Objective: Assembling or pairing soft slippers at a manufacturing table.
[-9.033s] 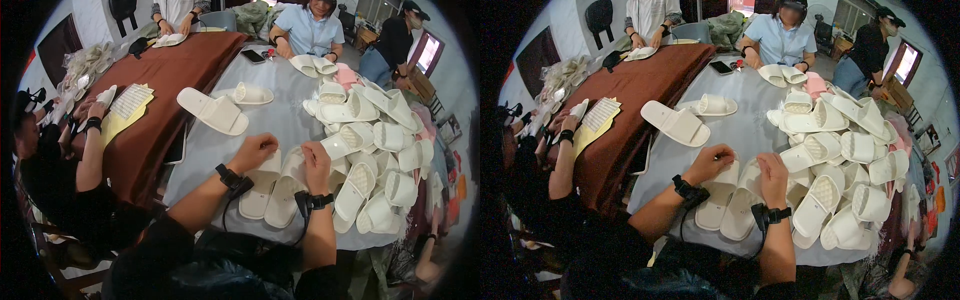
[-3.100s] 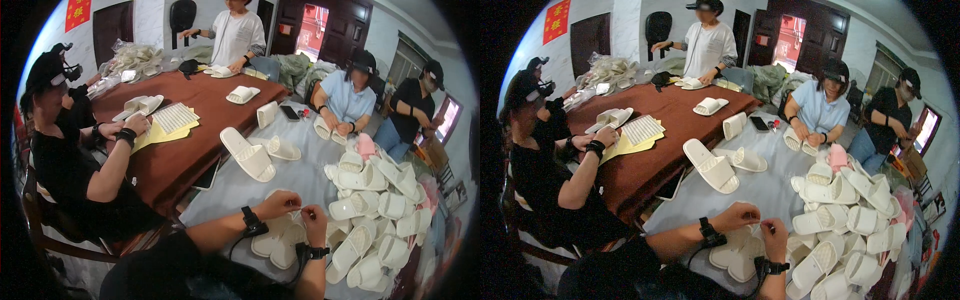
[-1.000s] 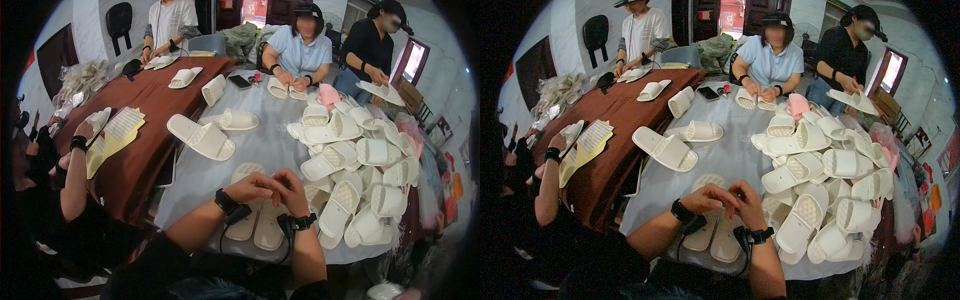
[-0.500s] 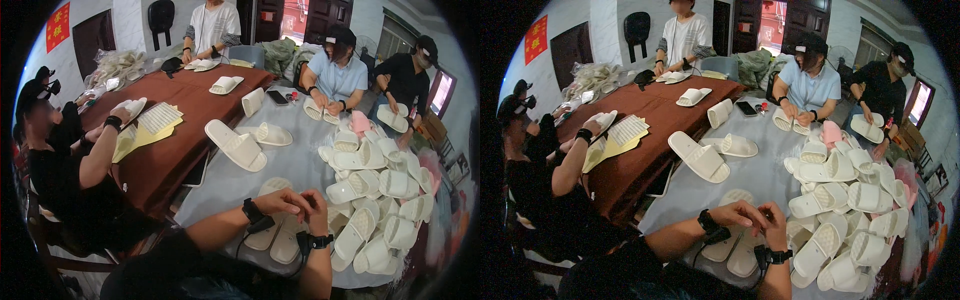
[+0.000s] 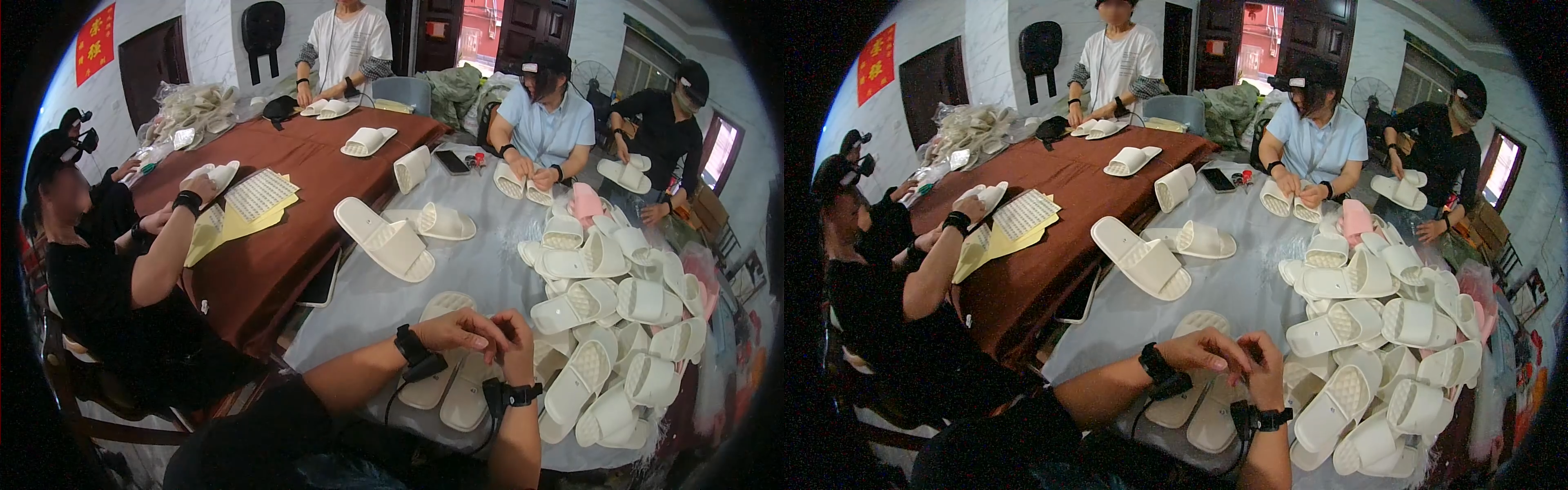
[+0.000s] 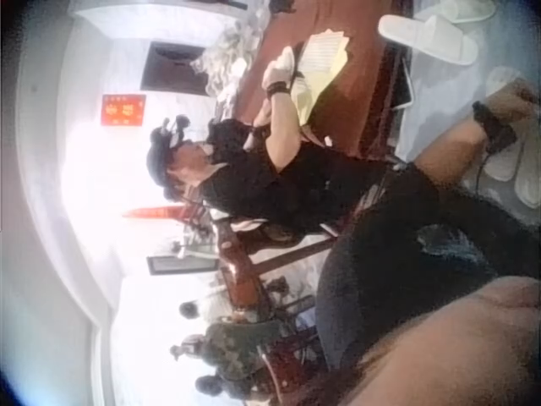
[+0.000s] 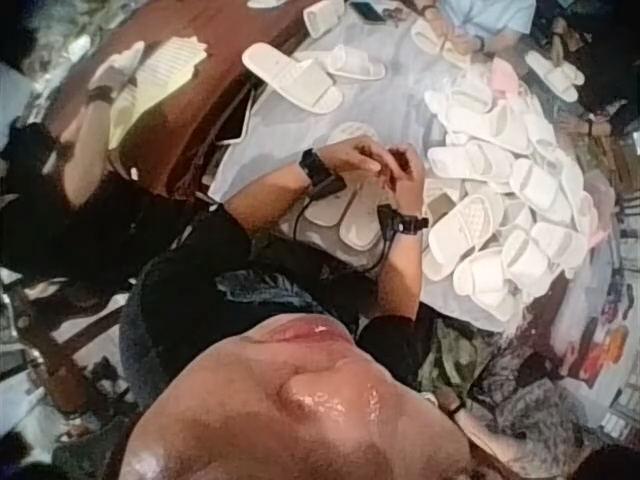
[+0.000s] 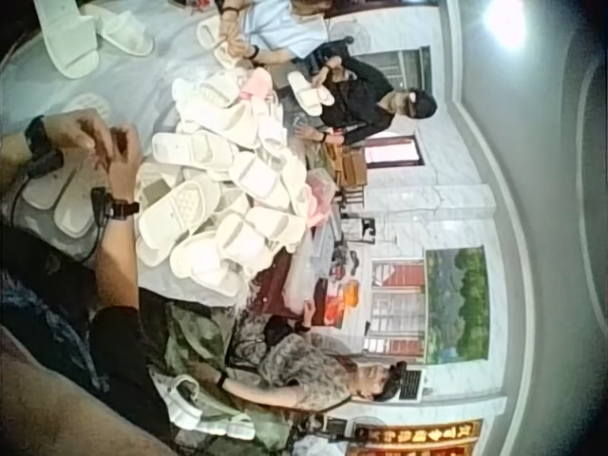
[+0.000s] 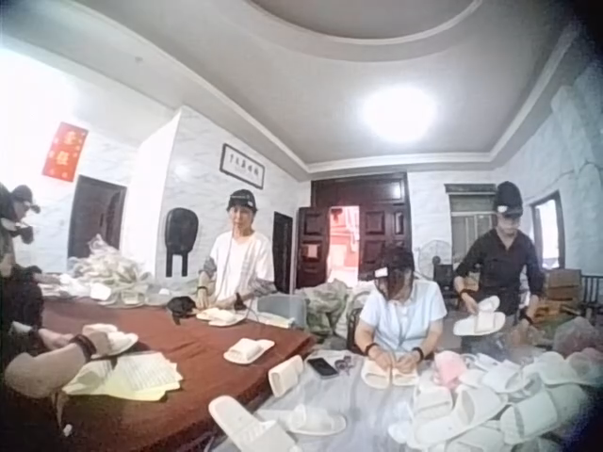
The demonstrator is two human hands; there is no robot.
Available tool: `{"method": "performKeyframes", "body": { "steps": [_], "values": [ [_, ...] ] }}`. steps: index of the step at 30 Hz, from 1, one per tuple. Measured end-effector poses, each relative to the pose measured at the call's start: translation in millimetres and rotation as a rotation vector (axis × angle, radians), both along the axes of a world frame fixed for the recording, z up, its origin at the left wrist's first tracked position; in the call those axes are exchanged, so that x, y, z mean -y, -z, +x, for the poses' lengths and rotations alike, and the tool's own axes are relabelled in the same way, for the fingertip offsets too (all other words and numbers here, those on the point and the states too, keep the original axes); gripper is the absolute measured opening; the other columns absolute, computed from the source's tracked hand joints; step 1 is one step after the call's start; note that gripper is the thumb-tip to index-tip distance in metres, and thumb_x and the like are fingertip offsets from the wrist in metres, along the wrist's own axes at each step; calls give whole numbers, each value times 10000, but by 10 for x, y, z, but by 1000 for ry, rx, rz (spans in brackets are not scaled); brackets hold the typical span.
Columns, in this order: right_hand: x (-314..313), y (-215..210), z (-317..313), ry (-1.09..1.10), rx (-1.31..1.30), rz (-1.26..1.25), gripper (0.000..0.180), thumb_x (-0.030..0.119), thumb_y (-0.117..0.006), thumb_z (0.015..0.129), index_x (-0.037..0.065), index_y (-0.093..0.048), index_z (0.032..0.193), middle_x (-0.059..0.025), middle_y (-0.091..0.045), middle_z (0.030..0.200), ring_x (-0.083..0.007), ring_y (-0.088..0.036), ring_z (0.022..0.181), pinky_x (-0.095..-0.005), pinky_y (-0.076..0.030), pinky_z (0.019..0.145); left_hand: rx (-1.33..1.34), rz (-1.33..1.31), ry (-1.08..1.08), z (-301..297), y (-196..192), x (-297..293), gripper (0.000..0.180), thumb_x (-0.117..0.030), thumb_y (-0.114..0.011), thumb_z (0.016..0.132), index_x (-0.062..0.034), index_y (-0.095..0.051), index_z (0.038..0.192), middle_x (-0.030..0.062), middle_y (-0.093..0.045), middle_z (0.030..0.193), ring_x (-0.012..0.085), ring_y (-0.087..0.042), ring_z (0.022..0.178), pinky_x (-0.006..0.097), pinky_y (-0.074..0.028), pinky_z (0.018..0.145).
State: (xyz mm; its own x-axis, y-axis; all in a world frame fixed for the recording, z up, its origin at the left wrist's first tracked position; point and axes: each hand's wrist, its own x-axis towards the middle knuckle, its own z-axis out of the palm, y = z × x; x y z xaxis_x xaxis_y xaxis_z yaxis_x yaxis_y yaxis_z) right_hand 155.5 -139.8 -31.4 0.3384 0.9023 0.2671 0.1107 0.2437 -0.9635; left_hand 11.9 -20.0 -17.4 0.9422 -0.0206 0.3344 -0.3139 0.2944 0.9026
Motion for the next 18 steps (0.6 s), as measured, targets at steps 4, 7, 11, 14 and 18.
{"method": "performKeyframes", "body": {
  "steps": [4,7,11,14,18],
  "values": [
    [3,-39,-23,11,24,-24,66,51,-522,927,38,-570,971,-31,-607,821,-93,-571,645,-205,-434,496,18,-23,7,14,42,5,437,-287,-719,871,20,-664,1177,112,-703,955,185,-656,894,325,-490,866],
    [40,-93,-31,-11,-11,-53,71,39,-552,911,29,-576,977,-30,-611,845,-99,-577,722,-226,-457,595,-8,-33,10,-16,29,9,442,-298,-724,866,17,-667,1170,111,-703,950,193,-662,891,328,-495,866],
    [20,-84,-13,-5,-1,-63,88,21,-566,900,20,-578,987,-32,-608,868,-101,-574,784,-237,-466,677,-31,-27,4,-17,28,4,447,-315,-729,863,12,-670,1163,112,-701,951,199,-666,887,334,-501,861],
    [20,-71,-14,-4,-7,-37,85,16,-556,902,21,-576,985,-28,-602,866,-97,-570,779,-228,-459,676,-43,-36,6,-12,22,-6,437,-312,-725,866,8,-671,1159,113,-701,952,197,-666,891,340,-501,866],
    [4,-73,-21,-24,-38,-39,83,10,-562,900,23,-574,982,-23,-598,863,-96,-568,781,-226,-458,681,-30,-2,-13,-14,38,-17,427,-300,-719,874,11,-668,1162,117,-699,941,196,-661,890,342,-495,878]
  ]
}}
